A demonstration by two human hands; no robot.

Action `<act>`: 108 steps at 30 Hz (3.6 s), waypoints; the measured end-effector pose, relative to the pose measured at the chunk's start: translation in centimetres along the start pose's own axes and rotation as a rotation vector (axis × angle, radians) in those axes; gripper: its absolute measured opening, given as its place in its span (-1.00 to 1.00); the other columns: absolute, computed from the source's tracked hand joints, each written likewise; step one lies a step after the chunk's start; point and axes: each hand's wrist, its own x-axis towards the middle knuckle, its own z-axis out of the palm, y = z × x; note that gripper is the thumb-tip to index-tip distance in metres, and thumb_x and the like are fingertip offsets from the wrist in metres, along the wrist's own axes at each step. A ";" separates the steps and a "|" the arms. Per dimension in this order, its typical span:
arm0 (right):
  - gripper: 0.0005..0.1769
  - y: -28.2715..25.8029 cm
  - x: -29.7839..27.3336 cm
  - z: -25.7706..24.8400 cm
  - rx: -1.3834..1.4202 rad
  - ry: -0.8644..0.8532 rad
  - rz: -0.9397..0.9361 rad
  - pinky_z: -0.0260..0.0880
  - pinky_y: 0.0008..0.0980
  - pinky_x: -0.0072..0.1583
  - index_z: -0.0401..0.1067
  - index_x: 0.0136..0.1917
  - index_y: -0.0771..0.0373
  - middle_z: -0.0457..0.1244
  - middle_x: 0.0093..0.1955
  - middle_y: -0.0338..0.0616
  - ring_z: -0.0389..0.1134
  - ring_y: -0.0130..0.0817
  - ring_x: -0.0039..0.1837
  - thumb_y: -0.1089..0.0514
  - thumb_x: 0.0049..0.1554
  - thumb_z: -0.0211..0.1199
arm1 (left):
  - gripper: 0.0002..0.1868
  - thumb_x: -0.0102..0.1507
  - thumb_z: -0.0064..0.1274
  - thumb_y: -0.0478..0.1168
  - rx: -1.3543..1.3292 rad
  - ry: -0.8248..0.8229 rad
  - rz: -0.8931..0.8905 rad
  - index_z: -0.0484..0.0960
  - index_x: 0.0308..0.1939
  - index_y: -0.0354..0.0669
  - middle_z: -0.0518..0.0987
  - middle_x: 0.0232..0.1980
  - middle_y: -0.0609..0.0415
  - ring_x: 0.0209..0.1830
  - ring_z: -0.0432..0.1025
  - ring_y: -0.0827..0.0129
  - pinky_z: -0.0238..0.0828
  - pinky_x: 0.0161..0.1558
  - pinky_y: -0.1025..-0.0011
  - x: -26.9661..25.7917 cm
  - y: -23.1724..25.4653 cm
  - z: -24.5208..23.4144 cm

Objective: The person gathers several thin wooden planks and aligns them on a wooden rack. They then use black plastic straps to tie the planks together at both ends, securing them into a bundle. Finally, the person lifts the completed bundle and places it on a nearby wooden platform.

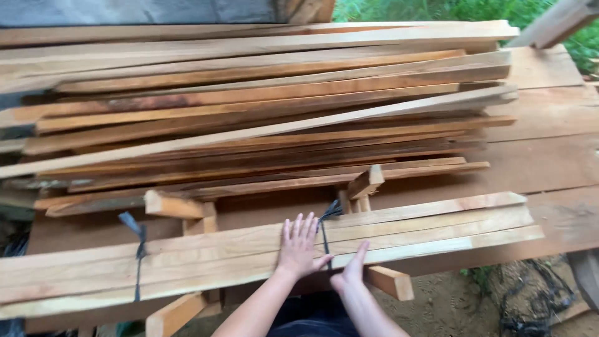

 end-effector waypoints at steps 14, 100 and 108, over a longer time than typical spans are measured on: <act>-0.01 -0.4 -0.3 0.7 -0.060 0.217 -0.051 0.26 -0.22 0.39 0.20 0.52 0.27 0.22 0.47 0.00 0.28 -0.17 0.39 -0.53 0.15 -0.11 | 0.09 0.25 -0.38 0.55 0.084 0.134 -0.035 0.05 0.56 -0.22 0.09 0.61 -0.06 0.61 -0.10 -0.02 -0.43 0.50 -0.24 -0.4 0.7 -1.0; 0.05 40.1 -5.2 29.6 -2.508 -1.085 -0.025 0.49 -0.11 0.26 0.49 0.28 0.29 0.42 0.19 0.07 0.48 -0.09 0.22 -0.60 -0.13 0.21 | -0.30 0.30 -0.09 0.08 -1.744 1.196 -2.024 0.21 0.46 -0.11 0.45 0.32 -0.10 0.29 0.43 0.13 0.36 0.34 0.17 -23.1 -30.1 -11.3; 0.02 38.2 -5.6 28.2 -2.535 -1.151 -0.709 0.45 -0.11 0.09 0.30 0.41 -0.03 0.38 0.17 -0.26 0.45 -0.24 0.15 -0.72 -0.06 0.05 | 0.16 0.14 -0.06 0.37 -1.648 1.076 -2.039 -0.08 0.58 -0.30 0.13 0.57 -0.23 0.57 0.10 0.00 0.01 0.53 0.04 -23.3 -29.3 -9.1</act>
